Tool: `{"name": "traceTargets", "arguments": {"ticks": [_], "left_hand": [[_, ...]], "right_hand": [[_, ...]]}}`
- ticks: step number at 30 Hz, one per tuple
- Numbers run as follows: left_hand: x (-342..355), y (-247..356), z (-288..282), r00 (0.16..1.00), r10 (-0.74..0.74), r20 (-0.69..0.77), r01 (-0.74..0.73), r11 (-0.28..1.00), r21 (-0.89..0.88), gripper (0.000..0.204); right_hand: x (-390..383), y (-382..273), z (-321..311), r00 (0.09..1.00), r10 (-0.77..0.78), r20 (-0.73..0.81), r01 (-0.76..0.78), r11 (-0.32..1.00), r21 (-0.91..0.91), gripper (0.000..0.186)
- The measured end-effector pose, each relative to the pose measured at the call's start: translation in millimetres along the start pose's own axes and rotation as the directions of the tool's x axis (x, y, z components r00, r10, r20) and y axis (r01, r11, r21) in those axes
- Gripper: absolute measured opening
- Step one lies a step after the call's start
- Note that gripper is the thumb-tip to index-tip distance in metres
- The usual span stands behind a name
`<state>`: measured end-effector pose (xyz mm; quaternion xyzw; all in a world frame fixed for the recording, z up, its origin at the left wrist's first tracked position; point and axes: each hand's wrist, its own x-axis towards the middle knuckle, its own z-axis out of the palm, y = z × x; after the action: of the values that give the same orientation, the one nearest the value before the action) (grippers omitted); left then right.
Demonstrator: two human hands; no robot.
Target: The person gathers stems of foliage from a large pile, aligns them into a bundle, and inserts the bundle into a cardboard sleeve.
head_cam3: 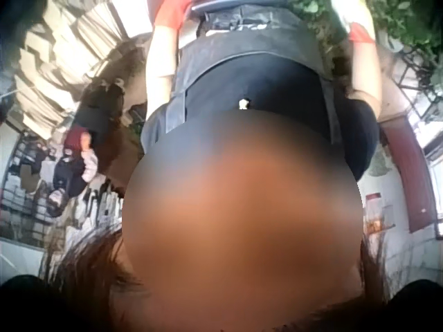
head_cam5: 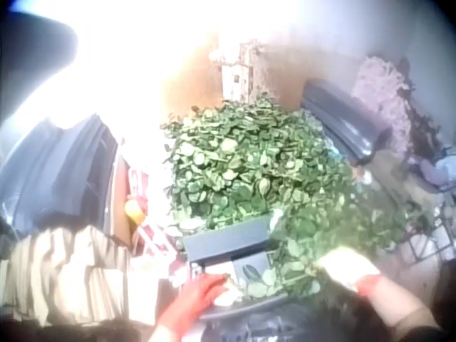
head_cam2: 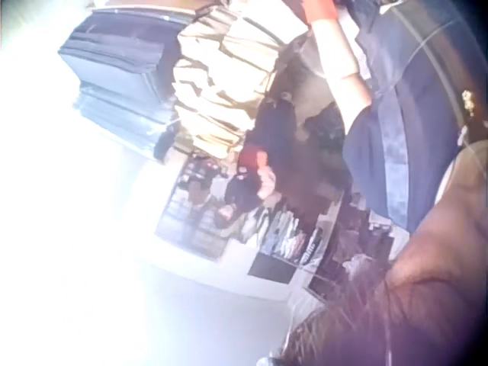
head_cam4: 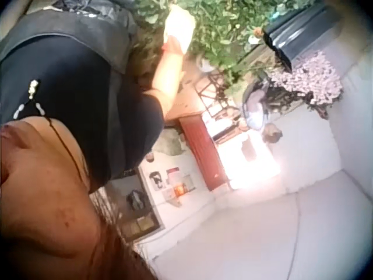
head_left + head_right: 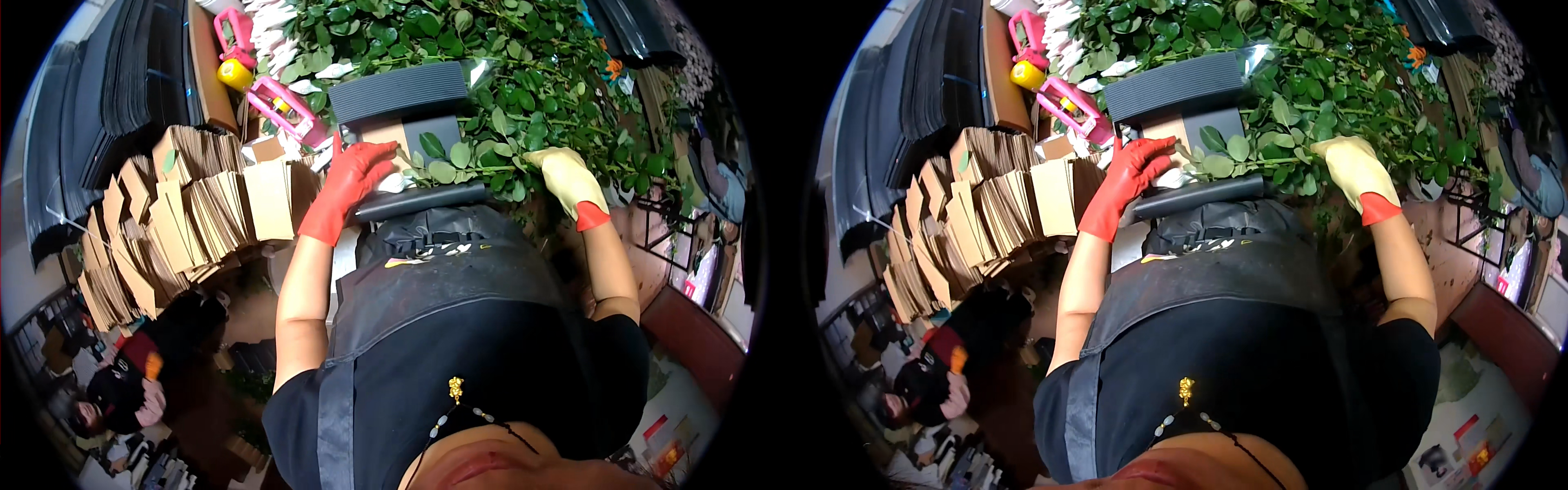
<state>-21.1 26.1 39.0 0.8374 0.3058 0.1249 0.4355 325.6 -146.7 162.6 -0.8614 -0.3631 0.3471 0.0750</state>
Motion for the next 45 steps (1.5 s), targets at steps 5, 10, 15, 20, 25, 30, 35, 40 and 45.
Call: {"name": "traceTargets", "arguments": {"ticks": [5, 10, 15, 20, 25, 30, 35, 40, 45], "left_hand": [[-3.1, -1.6, 0.0, 0.982, 0.165, 0.092, -0.182, 0.959, 0.216, 0.032], [-9.5, -2.6, 9.7, 0.998, 0.062, 0.021, -0.064, 0.996, 0.065, 0.036], [-8.8, 3.0, 12.8, 0.999, 0.038, 0.033, -0.038, 0.999, -0.011, 0.035], [-8.4, 3.8, 7.2, 0.997, 0.058, 0.052, -0.060, 0.998, 0.036, 0.035], [-3.5, 9.7, -3.1, 0.987, 0.090, 0.134, -0.111, 0.981, 0.161, 0.032], [-2.5, 4.0, 0.5, 0.989, 0.105, 0.104, -0.117, 0.986, 0.119, 0.027], [-7.3, -0.7, 7.4, 0.994, 0.070, 0.088, -0.077, 0.994, 0.079, 0.030], [-11.0, -8.7, 14.7, 0.998, 0.022, 0.063, -0.020, 1.000, -0.020, 0.036], [-13.7, -20.4, 12.4, 0.997, 0.062, 0.033, -0.061, 0.997, -0.038, 0.048]], "right_hand": [[32.7, 55.8, 23.0, 0.938, -0.345, 0.039, 0.339, 0.884, -0.321, 0.033], [64.2, 21.9, 24.4, 0.966, 0.060, 0.253, 0.143, 0.691, -0.709, 0.034], [90.5, 74.3, 62.6, 0.970, -0.054, 0.237, 0.171, 0.843, -0.511, 0.033], [61.6, 95.2, 11.8, 0.854, -0.467, 0.229, 0.490, 0.870, -0.052, 0.033], [71.6, -14.8, -65.6, 0.819, -0.513, -0.257, 0.501, 0.858, -0.115, 0.035], [168.4, -101.7, -17.4, 0.615, -0.767, -0.183, 0.721, 0.641, -0.265, 0.033], [239.5, -123.0, 31.9, 0.740, -0.665, -0.101, 0.554, 0.687, -0.471, 0.028], [161.0, -135.5, -29.8, 0.476, -0.723, -0.501, 0.798, 0.594, -0.099, 0.029], [77.6, -79.4, -71.9, 0.254, -0.960, -0.116, 0.960, 0.265, -0.088, 0.043]]}}
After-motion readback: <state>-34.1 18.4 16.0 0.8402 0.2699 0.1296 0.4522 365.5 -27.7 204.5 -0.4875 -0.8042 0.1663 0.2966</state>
